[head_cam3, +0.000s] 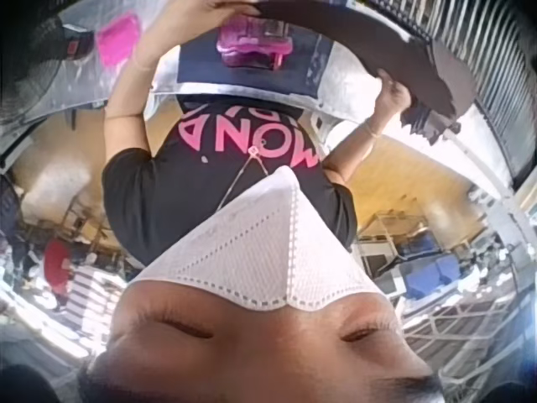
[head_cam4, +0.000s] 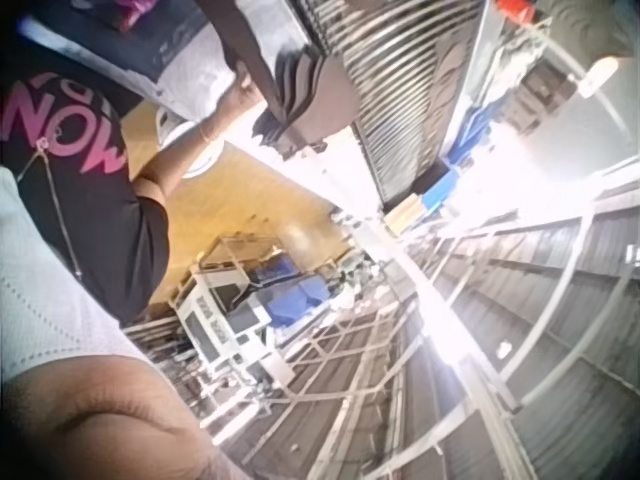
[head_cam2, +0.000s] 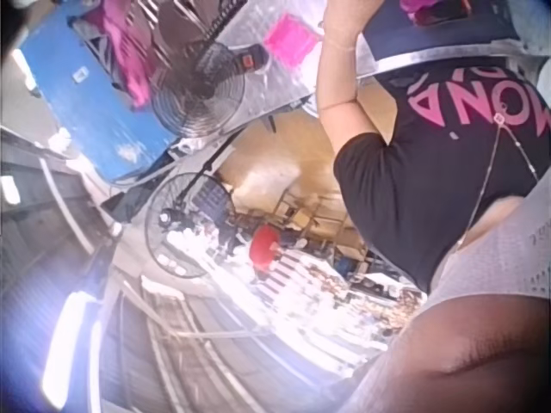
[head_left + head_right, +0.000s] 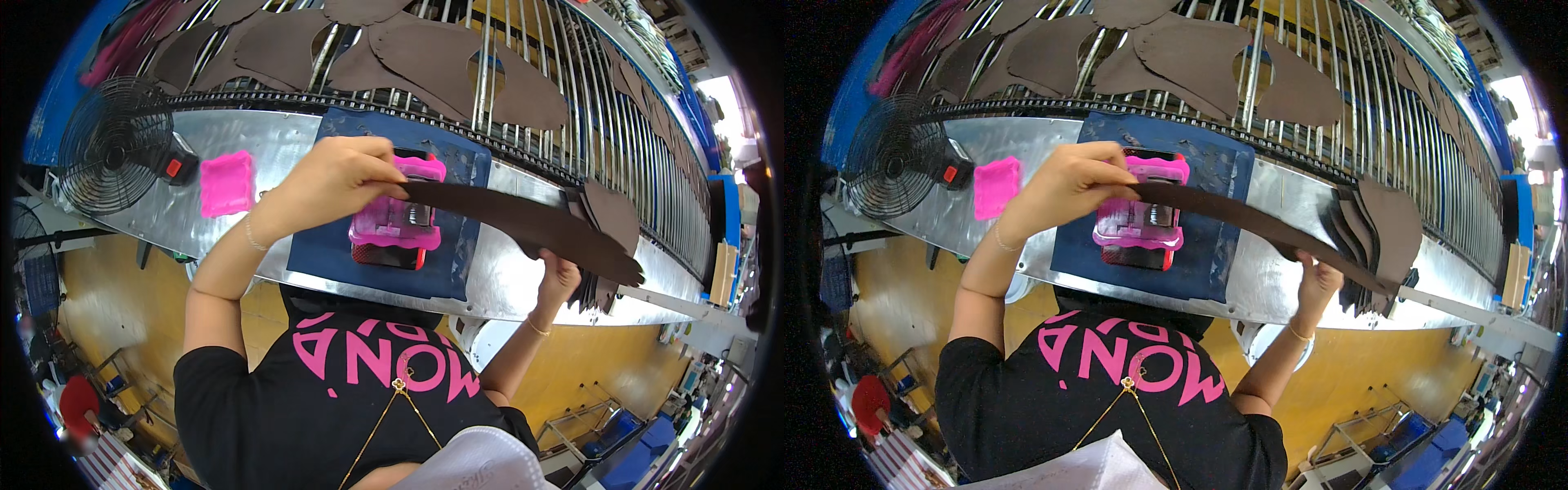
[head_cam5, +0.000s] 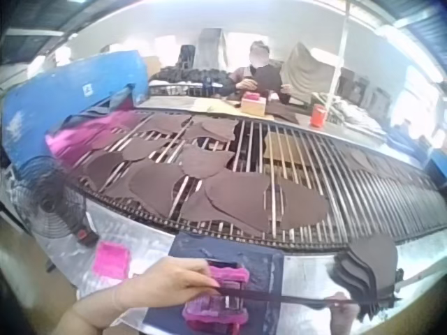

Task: The person picks up brown fabric pieces from a conveyor belt and stacks them on a table. The person handles the pieces one at a time, placing them in a neat pile.

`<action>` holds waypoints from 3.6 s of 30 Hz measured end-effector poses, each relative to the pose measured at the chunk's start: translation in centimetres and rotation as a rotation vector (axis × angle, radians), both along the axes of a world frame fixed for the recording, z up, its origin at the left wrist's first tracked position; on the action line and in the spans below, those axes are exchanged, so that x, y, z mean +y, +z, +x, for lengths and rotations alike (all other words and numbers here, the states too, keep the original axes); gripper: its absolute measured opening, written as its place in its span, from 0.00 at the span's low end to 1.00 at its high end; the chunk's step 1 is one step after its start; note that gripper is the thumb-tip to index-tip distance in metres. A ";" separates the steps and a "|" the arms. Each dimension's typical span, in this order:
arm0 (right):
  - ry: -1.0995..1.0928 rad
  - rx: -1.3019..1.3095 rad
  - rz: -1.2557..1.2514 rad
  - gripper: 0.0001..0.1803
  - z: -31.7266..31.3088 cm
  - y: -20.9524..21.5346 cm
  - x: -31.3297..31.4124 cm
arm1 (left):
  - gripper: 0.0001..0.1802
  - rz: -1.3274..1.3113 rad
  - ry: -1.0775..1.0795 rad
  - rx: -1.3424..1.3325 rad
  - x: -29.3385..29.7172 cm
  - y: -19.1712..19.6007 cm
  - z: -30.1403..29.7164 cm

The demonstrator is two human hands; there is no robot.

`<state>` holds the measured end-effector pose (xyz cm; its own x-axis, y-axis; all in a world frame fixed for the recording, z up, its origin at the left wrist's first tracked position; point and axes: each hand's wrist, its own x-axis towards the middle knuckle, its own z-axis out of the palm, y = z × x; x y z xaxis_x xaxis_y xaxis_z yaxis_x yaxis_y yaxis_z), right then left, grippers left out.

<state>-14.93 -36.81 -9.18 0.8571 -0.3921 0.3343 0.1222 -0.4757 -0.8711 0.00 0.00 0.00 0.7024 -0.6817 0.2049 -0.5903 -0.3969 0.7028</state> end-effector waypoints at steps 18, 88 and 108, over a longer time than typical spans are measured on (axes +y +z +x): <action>-0.265 0.063 0.077 0.20 15.2 3.2 -19.2 | 0.21 -0.124 0.415 0.063 2.4 3.1 2.1; 0.497 -0.063 -0.069 0.06 9.7 5.5 15.3 | 0.08 -0.802 0.610 0.168 10.4 4.6 -1.0; 0.190 0.143 -0.305 0.05 1.1 3.4 2.6 | 0.06 0.037 0.074 -0.112 1.2 0.2 -0.4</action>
